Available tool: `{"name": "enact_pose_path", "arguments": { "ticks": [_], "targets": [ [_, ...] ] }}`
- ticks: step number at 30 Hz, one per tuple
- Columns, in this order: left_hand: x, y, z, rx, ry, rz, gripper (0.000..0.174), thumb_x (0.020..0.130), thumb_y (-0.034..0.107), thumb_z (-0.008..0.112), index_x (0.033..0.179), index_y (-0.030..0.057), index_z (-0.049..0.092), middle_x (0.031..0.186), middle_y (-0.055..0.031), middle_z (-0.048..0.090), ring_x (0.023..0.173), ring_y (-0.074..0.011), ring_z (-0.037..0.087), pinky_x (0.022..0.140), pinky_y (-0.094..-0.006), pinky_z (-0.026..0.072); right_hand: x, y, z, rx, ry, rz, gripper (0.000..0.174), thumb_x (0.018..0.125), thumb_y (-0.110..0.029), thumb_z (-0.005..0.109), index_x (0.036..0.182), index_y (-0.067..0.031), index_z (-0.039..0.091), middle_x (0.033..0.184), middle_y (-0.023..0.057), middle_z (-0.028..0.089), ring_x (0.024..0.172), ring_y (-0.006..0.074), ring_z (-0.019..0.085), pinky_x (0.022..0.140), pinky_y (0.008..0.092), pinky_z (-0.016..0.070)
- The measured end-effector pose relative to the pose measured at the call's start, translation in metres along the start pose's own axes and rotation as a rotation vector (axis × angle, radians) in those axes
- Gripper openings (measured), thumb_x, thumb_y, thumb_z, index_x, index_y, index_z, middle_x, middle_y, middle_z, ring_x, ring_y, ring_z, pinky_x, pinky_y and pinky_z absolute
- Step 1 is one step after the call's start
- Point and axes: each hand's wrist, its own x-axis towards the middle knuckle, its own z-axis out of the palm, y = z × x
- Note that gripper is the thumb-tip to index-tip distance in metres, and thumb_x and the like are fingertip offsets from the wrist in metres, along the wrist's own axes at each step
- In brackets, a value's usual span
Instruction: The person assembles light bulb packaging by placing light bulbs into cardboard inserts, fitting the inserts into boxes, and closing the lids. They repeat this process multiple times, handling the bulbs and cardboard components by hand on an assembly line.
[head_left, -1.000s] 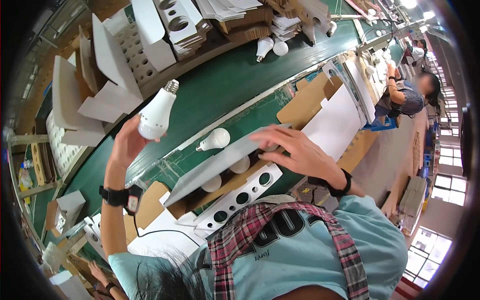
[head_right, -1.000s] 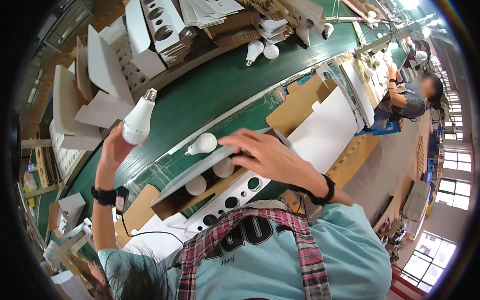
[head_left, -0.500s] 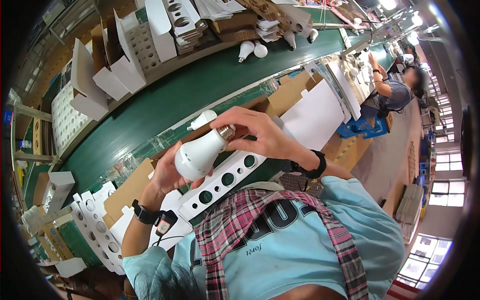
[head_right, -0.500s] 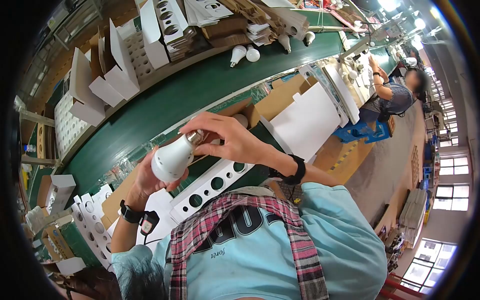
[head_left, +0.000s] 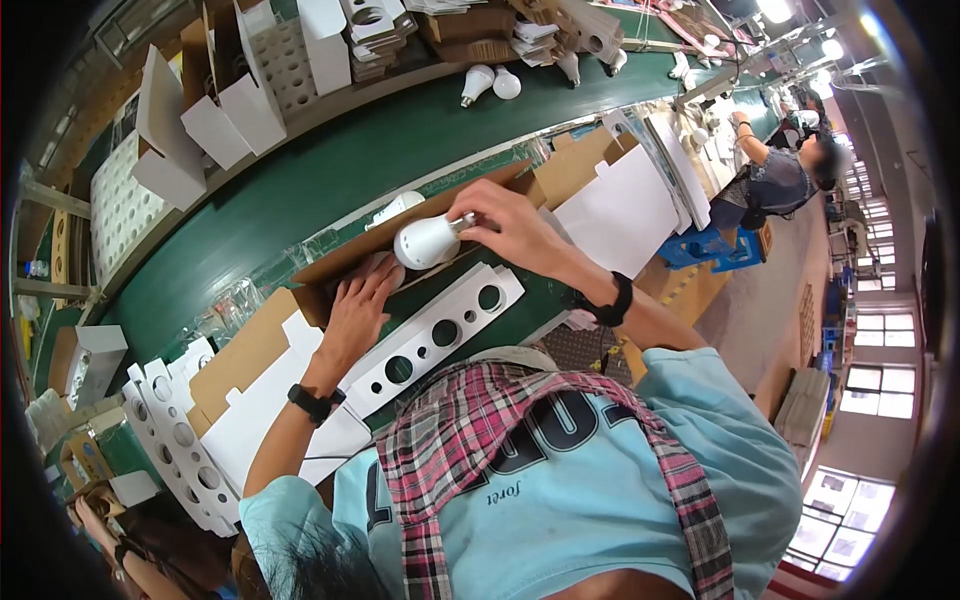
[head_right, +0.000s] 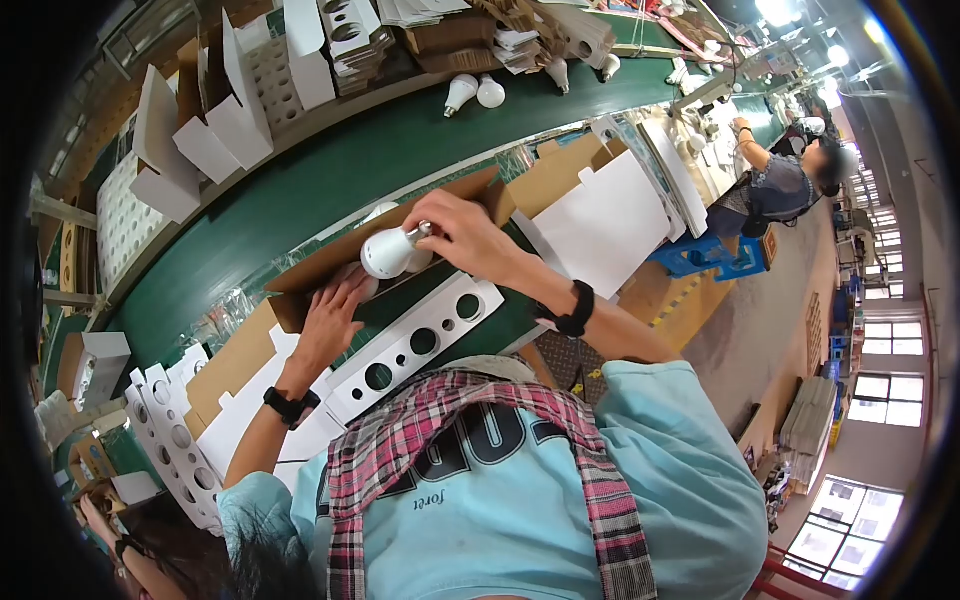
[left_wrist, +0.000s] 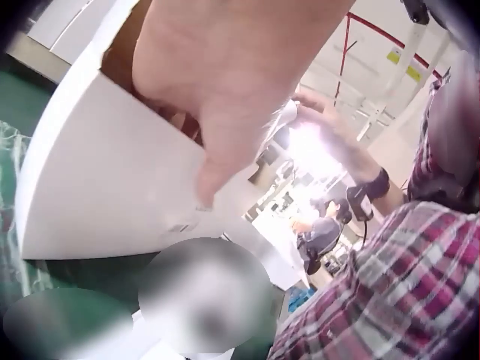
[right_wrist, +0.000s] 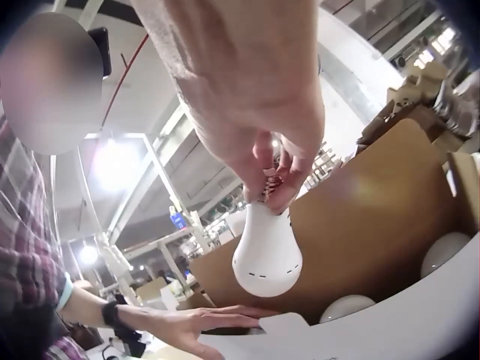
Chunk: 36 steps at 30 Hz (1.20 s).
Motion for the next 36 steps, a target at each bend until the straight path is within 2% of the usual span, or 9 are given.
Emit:
{"name": "enact_pose_path", "arguments": {
  "ticks": [3,13,16,19,23,26,27,32,36],
  "targets": [
    [-0.011,-0.001,0.0,-0.071,0.057,-0.06,0.058,0.075,0.002,0.064,0.129,0.0032,0.045,0.135,-0.0126,0.043,0.122,-0.0335,0.042,0.103,-0.043,0.0362,0.009,0.02,0.023,-0.137,-0.162,-0.22,0.019,0.082,-0.003,0.059,0.101,-0.0016,0.057,0.103,0.0109,0.052,0.093,0.0308,0.056,0.081,0.0362,0.0475],
    [-0.025,0.007,0.005,-0.03,0.066,-0.161,0.054,0.07,-0.009,0.053,0.121,0.0107,0.057,0.137,-0.0111,0.04,0.122,-0.0401,0.04,0.104,-0.0443,0.0392,0.04,0.06,0.078,-0.511,-0.661,-0.22,0.027,0.08,-0.007,0.057,0.106,-0.0029,0.058,0.106,0.0118,0.057,0.099,0.031,0.059,0.084,0.0397,0.0488],
    [-0.024,0.008,0.006,-0.049,0.132,-0.164,0.053,0.069,-0.009,0.053,0.117,0.0125,0.06,0.136,-0.014,0.04,0.122,-0.04,0.04,0.102,-0.0461,0.039,0.044,0.067,0.078,-0.422,-0.578,-0.315,0.027,0.081,-0.009,0.059,0.107,-0.0037,0.061,0.109,0.0124,0.059,0.096,0.0317,0.06,0.084,0.0413,0.049],
    [-0.033,0.014,0.009,-0.103,0.34,-0.096,0.052,0.067,-0.008,0.055,0.115,0.0118,0.061,0.13,-0.0187,0.044,0.121,-0.0387,0.042,0.098,-0.0484,0.039,0.042,0.035,0.056,-0.447,-0.669,-0.21,0.026,0.082,-0.01,0.06,0.108,-0.0031,0.062,0.11,0.0134,0.06,0.094,0.0298,0.062,0.082,0.0393,0.0501],
    [-0.087,0.02,0.017,-0.265,0.163,0.018,0.049,0.067,-0.003,0.062,0.114,0.0072,0.059,0.12,-0.0155,0.05,0.113,-0.0355,0.049,0.094,-0.0426,0.0425,0.09,-0.01,-0.014,-0.015,-0.644,-0.034,0.028,0.085,-0.013,0.06,0.11,-0.0015,0.062,0.099,0.014,0.065,0.09,0.0223,0.064,0.077,0.0325,0.0505],
    [-0.116,0.022,0.043,-0.25,0.04,-0.208,0.053,0.07,-0.001,0.066,0.121,0.0084,0.055,0.124,-0.018,0.046,0.118,-0.0372,0.044,0.097,-0.0445,0.0401,0.138,0.028,-0.042,0.068,-0.498,0.209,0.029,0.086,-0.022,0.06,0.107,-0.0029,0.064,0.093,0.0139,0.067,0.083,0.0247,0.064,0.078,0.0324,0.0494],
    [-0.126,0.02,0.051,-0.242,-0.087,-0.261,0.066,0.07,0.001,0.069,0.131,0.0085,0.044,0.133,-0.0216,0.038,0.125,-0.0395,0.037,0.104,-0.0493,0.0322,0.154,0.051,-0.045,-0.028,-0.568,0.174,0.03,0.086,-0.024,0.061,0.107,-0.0028,0.064,0.094,0.0138,0.067,0.085,0.0247,0.064,0.078,0.0328,0.0495],
    [-0.144,0.023,0.067,-0.256,-0.249,-0.368,0.082,0.065,-0.001,0.068,0.139,0.0051,0.032,0.144,-0.0252,0.025,0.133,-0.0432,0.026,0.111,-0.0548,0.0161,0.195,0.15,-0.012,-0.336,-0.885,0.001,0.035,0.084,-0.029,0.062,0.106,-0.0018,0.062,0.099,0.0141,0.065,0.096,0.0243,0.061,0.079,0.0348,0.0494],
    [-0.15,0.017,0.081,-0.227,-0.256,-0.35,0.074,0.07,0.002,0.061,0.139,0.0052,0.032,0.143,-0.0253,0.027,0.133,-0.043,0.026,0.111,-0.0543,0.0155,0.225,0.221,-0.015,-0.752,-0.575,-0.162,0.033,0.081,-0.023,0.064,0.107,-0.0037,0.059,0.111,0.0146,0.056,0.107,0.0307,0.054,0.083,0.0414,0.0469]
  ]
}}
